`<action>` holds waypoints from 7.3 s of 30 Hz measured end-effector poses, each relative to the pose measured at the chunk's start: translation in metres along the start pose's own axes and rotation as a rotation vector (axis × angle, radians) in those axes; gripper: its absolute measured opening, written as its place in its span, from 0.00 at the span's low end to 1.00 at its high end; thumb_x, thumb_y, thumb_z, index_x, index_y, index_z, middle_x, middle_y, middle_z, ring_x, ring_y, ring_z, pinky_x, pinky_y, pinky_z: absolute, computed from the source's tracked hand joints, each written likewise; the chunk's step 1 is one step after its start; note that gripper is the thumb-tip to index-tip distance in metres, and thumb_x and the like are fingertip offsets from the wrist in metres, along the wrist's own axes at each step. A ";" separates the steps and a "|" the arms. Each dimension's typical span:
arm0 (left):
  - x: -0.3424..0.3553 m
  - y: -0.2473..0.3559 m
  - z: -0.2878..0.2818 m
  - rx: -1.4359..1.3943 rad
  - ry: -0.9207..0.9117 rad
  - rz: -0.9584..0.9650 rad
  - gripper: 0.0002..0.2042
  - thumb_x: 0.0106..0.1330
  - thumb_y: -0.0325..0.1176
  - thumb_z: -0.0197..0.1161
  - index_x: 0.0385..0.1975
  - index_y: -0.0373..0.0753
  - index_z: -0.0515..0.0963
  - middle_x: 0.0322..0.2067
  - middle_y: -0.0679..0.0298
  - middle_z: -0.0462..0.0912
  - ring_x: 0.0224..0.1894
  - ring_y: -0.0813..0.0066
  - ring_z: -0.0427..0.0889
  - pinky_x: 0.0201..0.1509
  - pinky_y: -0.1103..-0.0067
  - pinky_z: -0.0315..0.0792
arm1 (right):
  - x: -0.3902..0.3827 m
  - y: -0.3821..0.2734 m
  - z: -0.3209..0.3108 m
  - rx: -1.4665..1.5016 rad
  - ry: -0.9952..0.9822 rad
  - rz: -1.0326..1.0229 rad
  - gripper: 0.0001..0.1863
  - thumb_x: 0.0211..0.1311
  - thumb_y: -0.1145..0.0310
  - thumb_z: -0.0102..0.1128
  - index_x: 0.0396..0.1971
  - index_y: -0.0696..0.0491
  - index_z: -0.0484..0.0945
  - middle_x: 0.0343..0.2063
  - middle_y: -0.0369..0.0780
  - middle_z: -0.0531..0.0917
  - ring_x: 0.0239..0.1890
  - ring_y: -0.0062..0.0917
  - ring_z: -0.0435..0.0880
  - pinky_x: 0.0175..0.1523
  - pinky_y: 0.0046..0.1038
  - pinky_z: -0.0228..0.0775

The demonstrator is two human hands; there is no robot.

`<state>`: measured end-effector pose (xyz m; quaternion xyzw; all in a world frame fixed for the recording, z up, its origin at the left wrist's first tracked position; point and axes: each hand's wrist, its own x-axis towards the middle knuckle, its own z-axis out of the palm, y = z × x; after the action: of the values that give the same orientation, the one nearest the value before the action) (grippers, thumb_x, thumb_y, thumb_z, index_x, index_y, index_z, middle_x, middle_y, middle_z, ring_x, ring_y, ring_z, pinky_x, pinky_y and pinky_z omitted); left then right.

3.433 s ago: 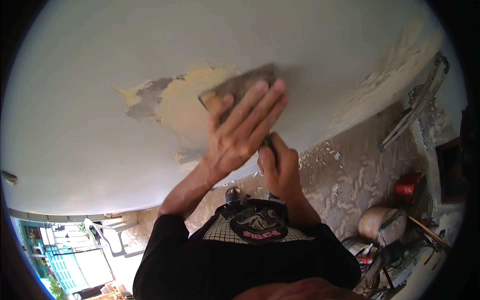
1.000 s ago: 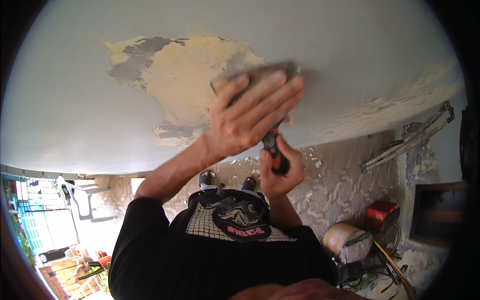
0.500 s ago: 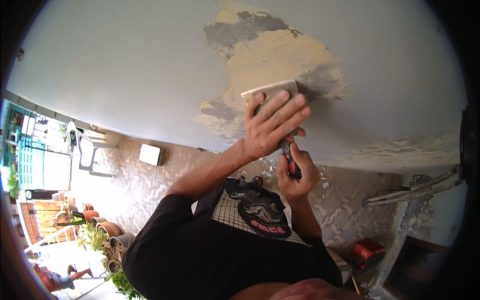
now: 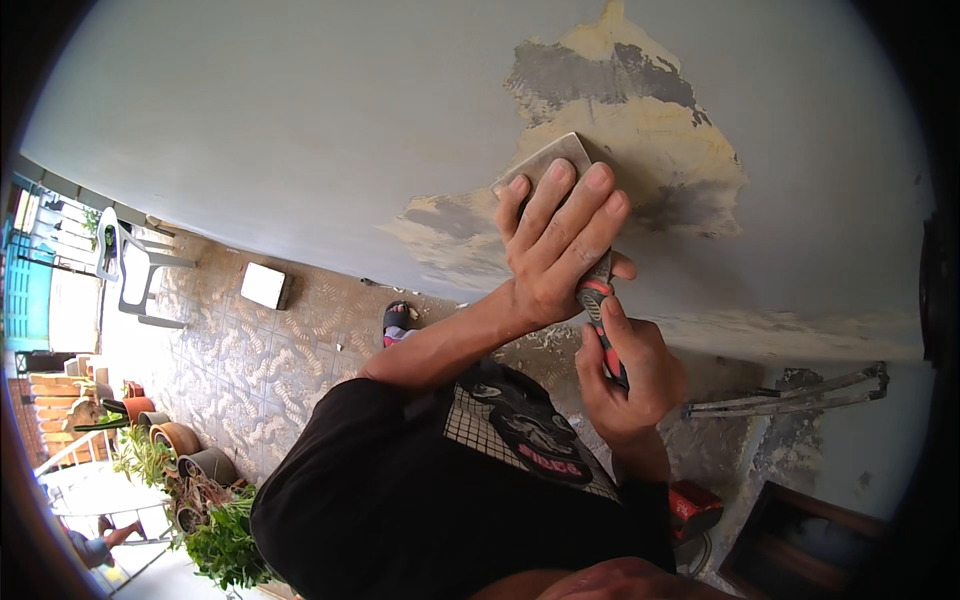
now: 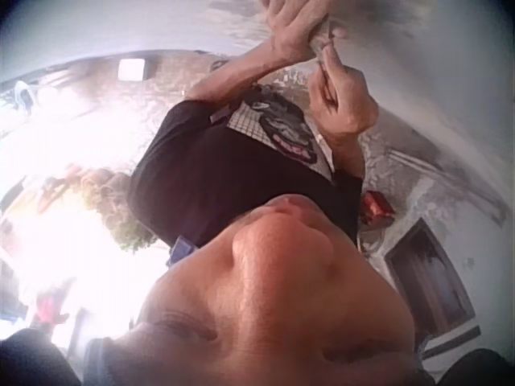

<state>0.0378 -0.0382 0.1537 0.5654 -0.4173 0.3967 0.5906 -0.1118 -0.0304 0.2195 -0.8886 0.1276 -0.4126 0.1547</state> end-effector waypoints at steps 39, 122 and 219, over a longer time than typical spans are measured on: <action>0.010 -0.070 -0.077 0.027 -0.697 0.509 0.20 0.68 0.43 0.65 0.60 0.57 0.82 0.63 0.78 0.81 0.66 0.78 0.77 0.74 0.69 0.58 | -0.090 -0.018 0.156 0.418 0.393 0.386 0.23 0.71 0.70 0.63 0.58 0.66 0.69 0.42 0.47 0.81 0.36 0.21 0.82 0.42 0.24 0.76; 0.025 -0.040 -0.011 -0.471 -1.204 1.240 0.10 0.55 0.27 0.65 0.37 0.35 0.85 0.48 0.64 0.87 0.54 0.69 0.80 0.65 0.69 0.68 | -0.045 -0.070 0.206 1.028 1.159 1.017 0.20 0.78 0.71 0.49 0.66 0.54 0.63 0.23 0.33 0.74 0.23 0.14 0.73 0.29 0.23 0.65; 0.092 -0.041 -0.034 -0.489 -1.106 1.157 0.08 0.51 0.27 0.67 0.31 0.38 0.87 0.37 0.69 0.90 0.45 0.71 0.83 0.54 0.73 0.70 | -0.005 -0.096 0.175 0.877 0.994 0.875 0.20 0.77 0.67 0.51 0.63 0.56 0.63 0.21 0.42 0.80 0.22 0.23 0.81 0.30 0.30 0.70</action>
<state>0.1092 -0.0061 0.2261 0.2310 -0.9456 0.2011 0.1098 0.0300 0.0894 0.1454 -0.3273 0.3453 -0.6753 0.5636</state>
